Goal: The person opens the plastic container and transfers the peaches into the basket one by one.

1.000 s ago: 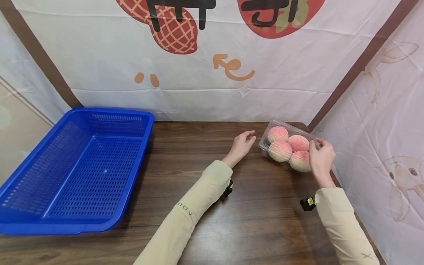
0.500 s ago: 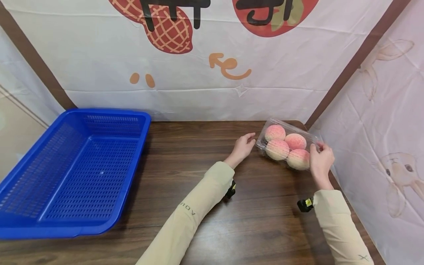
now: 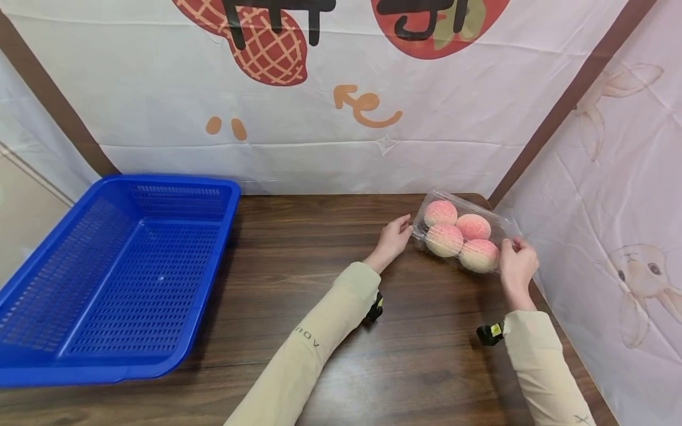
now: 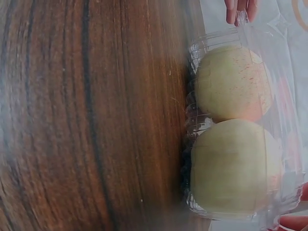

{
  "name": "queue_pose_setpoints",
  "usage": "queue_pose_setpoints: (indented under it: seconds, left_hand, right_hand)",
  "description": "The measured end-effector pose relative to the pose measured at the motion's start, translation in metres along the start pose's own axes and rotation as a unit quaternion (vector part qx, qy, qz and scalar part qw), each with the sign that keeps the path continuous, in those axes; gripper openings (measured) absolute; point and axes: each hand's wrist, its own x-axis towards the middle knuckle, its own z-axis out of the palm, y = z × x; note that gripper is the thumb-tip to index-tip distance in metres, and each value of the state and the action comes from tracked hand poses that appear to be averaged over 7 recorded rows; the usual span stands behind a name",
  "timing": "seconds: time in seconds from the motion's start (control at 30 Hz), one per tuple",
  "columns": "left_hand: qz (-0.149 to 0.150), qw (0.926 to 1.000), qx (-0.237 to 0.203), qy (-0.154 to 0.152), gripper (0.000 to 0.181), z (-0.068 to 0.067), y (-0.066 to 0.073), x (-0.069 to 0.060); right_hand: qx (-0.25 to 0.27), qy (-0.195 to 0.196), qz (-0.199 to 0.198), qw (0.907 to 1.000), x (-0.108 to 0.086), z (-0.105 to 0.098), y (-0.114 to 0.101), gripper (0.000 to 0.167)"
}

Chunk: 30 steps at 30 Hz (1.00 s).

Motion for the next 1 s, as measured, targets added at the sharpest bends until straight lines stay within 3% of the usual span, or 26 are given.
queue_pose_setpoints:
  seconds: [0.57,1.0]
  left_hand:
    - [0.002,0.9998,0.011,0.019,0.04,0.011,0.001,0.001]
    - [0.001,0.9998,0.004,0.021,0.04,0.014,0.005,0.001]
  right_hand:
    - [0.007,-0.005,0.027,0.9996,-0.006,0.001,0.002,0.041]
    - [-0.01,-0.015,0.007,0.9998,-0.007,0.001,0.007,0.039]
